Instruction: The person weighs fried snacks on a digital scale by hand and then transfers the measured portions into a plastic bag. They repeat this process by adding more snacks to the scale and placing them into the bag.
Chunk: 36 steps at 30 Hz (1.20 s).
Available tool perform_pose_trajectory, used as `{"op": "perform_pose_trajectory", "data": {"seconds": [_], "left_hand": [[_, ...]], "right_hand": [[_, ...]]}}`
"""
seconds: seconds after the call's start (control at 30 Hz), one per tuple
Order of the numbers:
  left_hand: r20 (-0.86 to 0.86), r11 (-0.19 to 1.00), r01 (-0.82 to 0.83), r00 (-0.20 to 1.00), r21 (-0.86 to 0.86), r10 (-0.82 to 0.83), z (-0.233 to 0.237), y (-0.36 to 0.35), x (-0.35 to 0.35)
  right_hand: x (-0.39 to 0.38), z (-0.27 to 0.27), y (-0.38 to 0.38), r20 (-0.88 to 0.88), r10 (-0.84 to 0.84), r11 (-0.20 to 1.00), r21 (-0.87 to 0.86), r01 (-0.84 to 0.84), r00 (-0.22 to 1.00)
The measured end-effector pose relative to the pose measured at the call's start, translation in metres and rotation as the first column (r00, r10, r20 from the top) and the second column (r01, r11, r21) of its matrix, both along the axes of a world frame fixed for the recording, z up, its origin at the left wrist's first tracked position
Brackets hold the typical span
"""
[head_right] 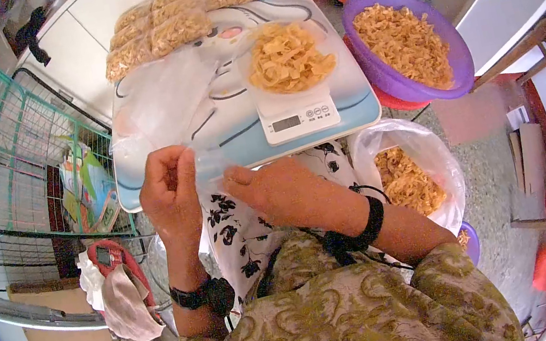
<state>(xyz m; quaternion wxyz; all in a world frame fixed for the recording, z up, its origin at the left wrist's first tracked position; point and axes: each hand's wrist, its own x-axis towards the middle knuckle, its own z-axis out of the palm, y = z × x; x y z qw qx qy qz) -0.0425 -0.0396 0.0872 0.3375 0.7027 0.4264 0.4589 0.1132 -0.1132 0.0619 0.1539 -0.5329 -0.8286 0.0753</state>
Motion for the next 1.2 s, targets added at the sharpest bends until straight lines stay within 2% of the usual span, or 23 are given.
{"op": "perform_pose_trajectory", "data": {"seconds": [0.07, 0.13, 0.17, 0.23, 0.27, 0.33, 0.37, 0.47, 0.53, 0.6, 0.63, 0.73, 0.77, 0.83, 0.87, 0.9, 0.93, 1.0, 1.03, 1.1, 1.13, 1.17, 1.2], "left_hand": [[0.101, 0.998, -0.057, 0.993, -0.039, 0.06, -0.006, 0.003, -0.002], [0.096, 0.998, -0.056, 0.994, -0.026, 0.058, -0.005, 0.002, -0.002], [0.08, 0.998, -0.027, 0.996, -0.05, 0.03, -0.006, 0.003, -0.003], [0.069, 0.998, 0.005, 0.998, -0.07, -0.001, -0.006, 0.004, -0.004], [0.053, 0.997, 0.015, 0.999, -0.072, -0.011, -0.005, 0.004, -0.004], [0.034, 0.997, 0.021, 0.999, -0.075, -0.018, 0.0, 0.004, -0.006], [0.041, 0.992, 0.014, 0.999, -0.123, -0.009, 0.004, 0.005, -0.006], [0.088, 0.977, 0.006, 0.996, -0.214, 0.013, 0.004, 0.008, -0.007], [0.123, 0.967, -0.007, 0.992, -0.256, 0.04, 0.003, 0.009, -0.009], [0.197, 0.961, 0.033, 0.98, -0.275, 0.023, 0.004, 0.009, -0.01], [0.24, 0.965, 0.063, 0.971, -0.254, -0.001, 0.0, 0.01, -0.011], [0.209, 0.976, 0.016, 0.977, -0.218, 0.031, 0.003, 0.01, -0.009], [0.209, 0.976, 0.009, 0.977, -0.22, 0.038, 0.003, 0.01, -0.009], [0.108, 0.997, 0.039, 0.994, -0.06, -0.032, 0.005, 0.01, -0.01], [0.105, 0.997, 0.035, 0.994, -0.063, -0.028, 0.007, 0.009, -0.012], [-0.011, 0.996, 0.083, 0.997, 0.035, -0.082, 0.011, 0.008, -0.014], [-0.13, 0.982, 0.142, 0.983, 0.127, -0.126, 0.015, 0.007, -0.015], [-0.174, 0.973, 0.193, 0.97, 0.129, -0.169, 0.021, 0.005, -0.015], [-0.217, 0.961, 0.243, 0.953, 0.13, -0.212, 0.022, 0.005, -0.015], [-0.21, 0.944, 0.28, 0.947, 0.172, -0.243, 0.021, 0.007, -0.014], [-0.205, 0.925, 0.315, 0.94, 0.214, -0.273, 0.02, 0.008, -0.013], [-0.205, 0.925, 0.314, 0.94, 0.212, -0.273, 0.02, 0.009, -0.013], [-0.164, 0.941, 0.209, 0.972, 0.265, -0.17, 0.019, 0.009, -0.011]], "right_hand": [[0.001, 0.0, 0.003, -0.048, 0.035, 0.998, 0.049, -0.033, 0.998], [0.001, 0.008, 0.004, 0.03, 0.009, 0.997, -0.073, -0.006, 1.0], [0.0, 0.008, 0.004, 0.03, 0.003, 0.997, -0.071, -0.001, 1.0], [-0.003, 0.009, 0.004, -0.121, -0.103, 0.991, 0.074, 0.113, 0.987], [-0.002, 0.008, 0.005, -0.118, -0.104, 0.991, 0.077, 0.113, 0.988], [0.0, 0.001, 0.008, 0.035, 0.074, 0.995, 0.061, -0.076, 0.997], [0.001, -0.001, 0.008, 0.031, 0.076, 0.995, 0.058, -0.078, 0.997], [0.0, -0.005, 0.008, -0.062, 0.07, 0.995, 0.081, -0.064, 0.996], [0.002, -0.002, 0.008, -0.247, 0.076, 0.967, 0.254, -0.011, 0.966], [0.005, 0.006, 0.007, -0.265, 0.065, 0.976, 0.217, -0.006, 0.962], [0.006, 0.009, 0.008, -0.266, 0.049, 0.971, 0.237, 0.016, 0.963], [0.006, 0.01, 0.009, -0.272, 0.051, 0.97, 0.243, 0.017, 0.961], [0.003, 0.014, 0.007, -0.354, 0.065, 0.964, 0.265, 0.034, 0.933], [0.002, 0.025, 0.005, -0.434, 0.082, 0.958, 0.281, 0.048, 0.897], [0.004, 0.031, 0.005, -0.471, 0.012, 0.938, 0.311, 0.154, 0.882], [0.005, 0.037, 0.006, -0.51, -0.057, 0.906, 0.335, 0.259, 0.859], [0.008, 0.042, 0.012, -0.511, -0.057, 0.907, 0.333, 0.259, 0.857], [0.015, 0.05, 0.026, -0.292, 0.009, 0.817, 0.554, 0.162, 0.956], [0.015, 0.05, 0.026, -0.293, 0.008, 0.818, 0.552, 0.163, 0.956], [0.013, 0.051, 0.027, -0.226, -0.028, 0.927, 0.358, 0.11, 0.974], [0.011, 0.049, 0.027, -0.226, -0.029, 0.928, 0.356, 0.11, 0.974], [0.009, 0.045, 0.028, -0.249, -0.091, 0.954, 0.255, 0.156, 0.964], [0.006, 0.043, 0.029, -0.266, -0.154, 0.968, 0.152, 0.199, 0.952]]}}
